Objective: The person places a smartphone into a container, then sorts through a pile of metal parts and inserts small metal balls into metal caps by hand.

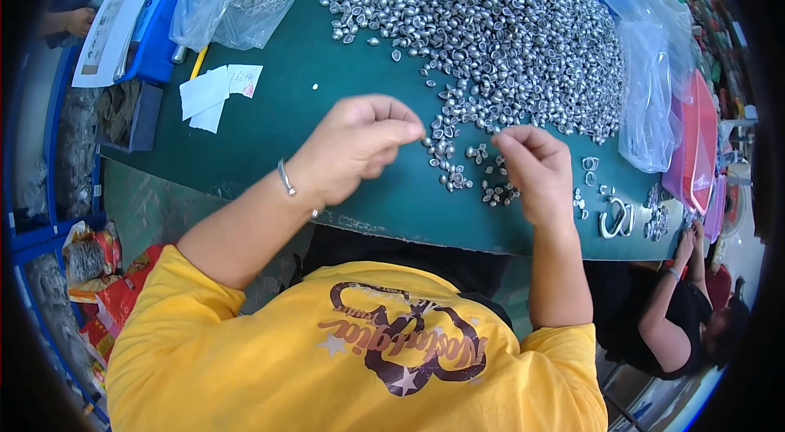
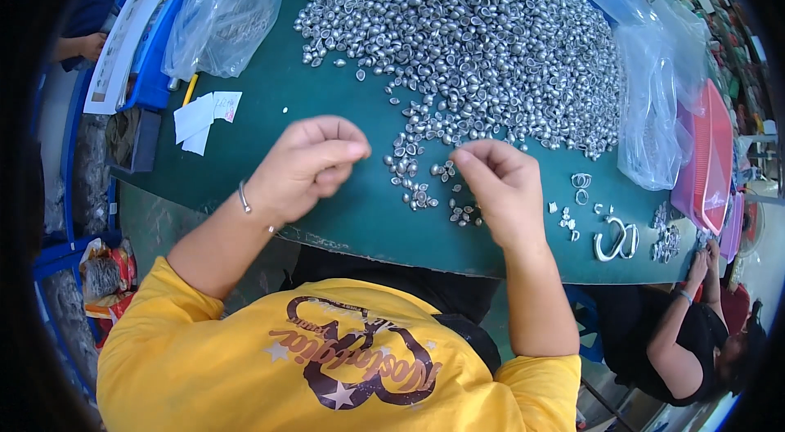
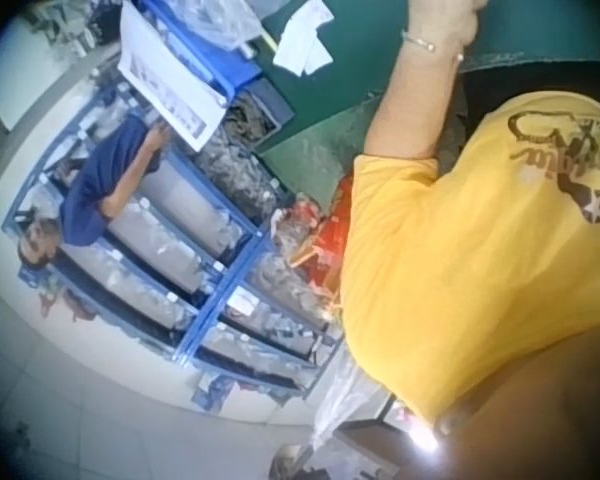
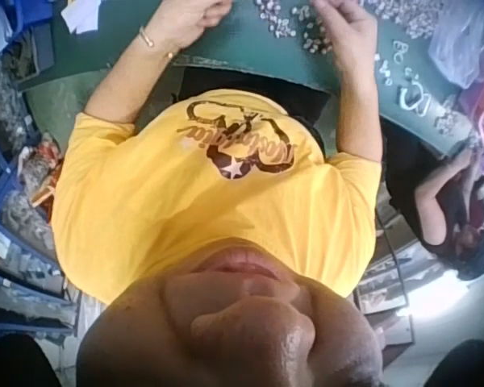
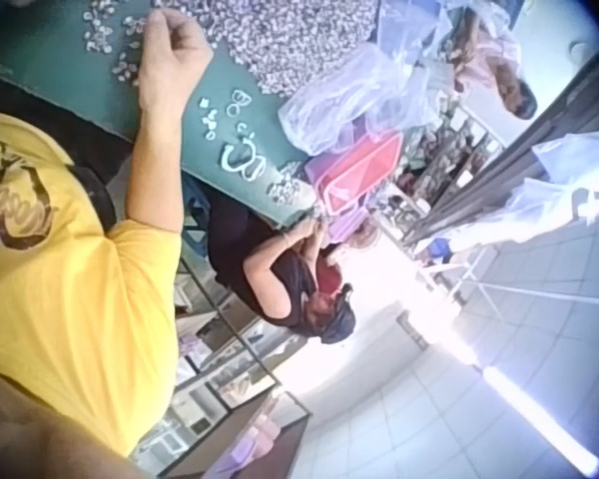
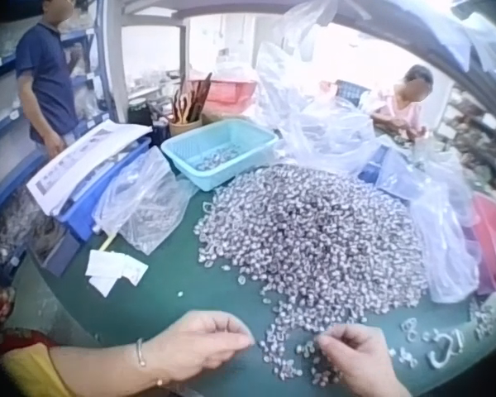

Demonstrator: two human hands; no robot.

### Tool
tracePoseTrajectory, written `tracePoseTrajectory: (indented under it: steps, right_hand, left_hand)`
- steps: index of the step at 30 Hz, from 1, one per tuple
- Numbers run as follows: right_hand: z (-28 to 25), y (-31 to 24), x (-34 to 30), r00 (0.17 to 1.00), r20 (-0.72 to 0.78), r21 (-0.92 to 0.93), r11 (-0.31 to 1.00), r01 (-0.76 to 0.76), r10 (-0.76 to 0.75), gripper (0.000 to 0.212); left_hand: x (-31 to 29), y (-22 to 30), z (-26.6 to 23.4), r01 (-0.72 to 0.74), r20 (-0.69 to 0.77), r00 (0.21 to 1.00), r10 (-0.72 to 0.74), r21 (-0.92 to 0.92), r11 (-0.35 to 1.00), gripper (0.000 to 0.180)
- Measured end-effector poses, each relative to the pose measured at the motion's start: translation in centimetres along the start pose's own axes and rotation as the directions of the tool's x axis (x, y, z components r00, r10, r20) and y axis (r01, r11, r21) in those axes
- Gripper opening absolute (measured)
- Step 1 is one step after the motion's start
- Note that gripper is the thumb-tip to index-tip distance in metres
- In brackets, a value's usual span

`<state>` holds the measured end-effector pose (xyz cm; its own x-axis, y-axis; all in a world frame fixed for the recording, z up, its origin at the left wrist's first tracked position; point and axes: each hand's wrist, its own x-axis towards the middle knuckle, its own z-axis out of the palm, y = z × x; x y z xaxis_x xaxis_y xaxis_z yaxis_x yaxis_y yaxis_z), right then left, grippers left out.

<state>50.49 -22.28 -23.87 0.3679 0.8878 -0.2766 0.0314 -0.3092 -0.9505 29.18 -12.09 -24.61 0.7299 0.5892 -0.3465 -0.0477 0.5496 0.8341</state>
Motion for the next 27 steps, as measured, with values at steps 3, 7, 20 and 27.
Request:
tracePoseTrajectory:
  steps: [3,7,20,27]
  right_hand:
    - [1.0,-0.6,1.7,0.880,0.145,-0.561,0.695,0.449,-0.452,0.007]
    - [2.1,0.0,3.4,0.782,0.248,-0.679,0.474,0.561,-0.571,0.006]
    - [1.0,0.0,2.2,0.879,0.227,-0.184,0.868,0.461,-0.418,0.008]
    - [0.7,0.5,1.2,0.860,0.412,0.563,0.826,0.019,-0.301,0.010]
  left_hand:
    - [2.5,0.9,0.0,-0.201,-0.036,0.946,0.322,0.714,0.671,0.016]
    - [4.2,0.3,0.7,-0.310,0.192,0.902,0.387,0.912,0.269,0.013]
    - [1.1,0.7,2.1,0.085,-0.085,0.994,-0.074,0.128,0.988,0.011]
    - [-0.1,-0.5,1.7,0.152,0.220,0.974,-0.051,-0.471,0.869,0.014]
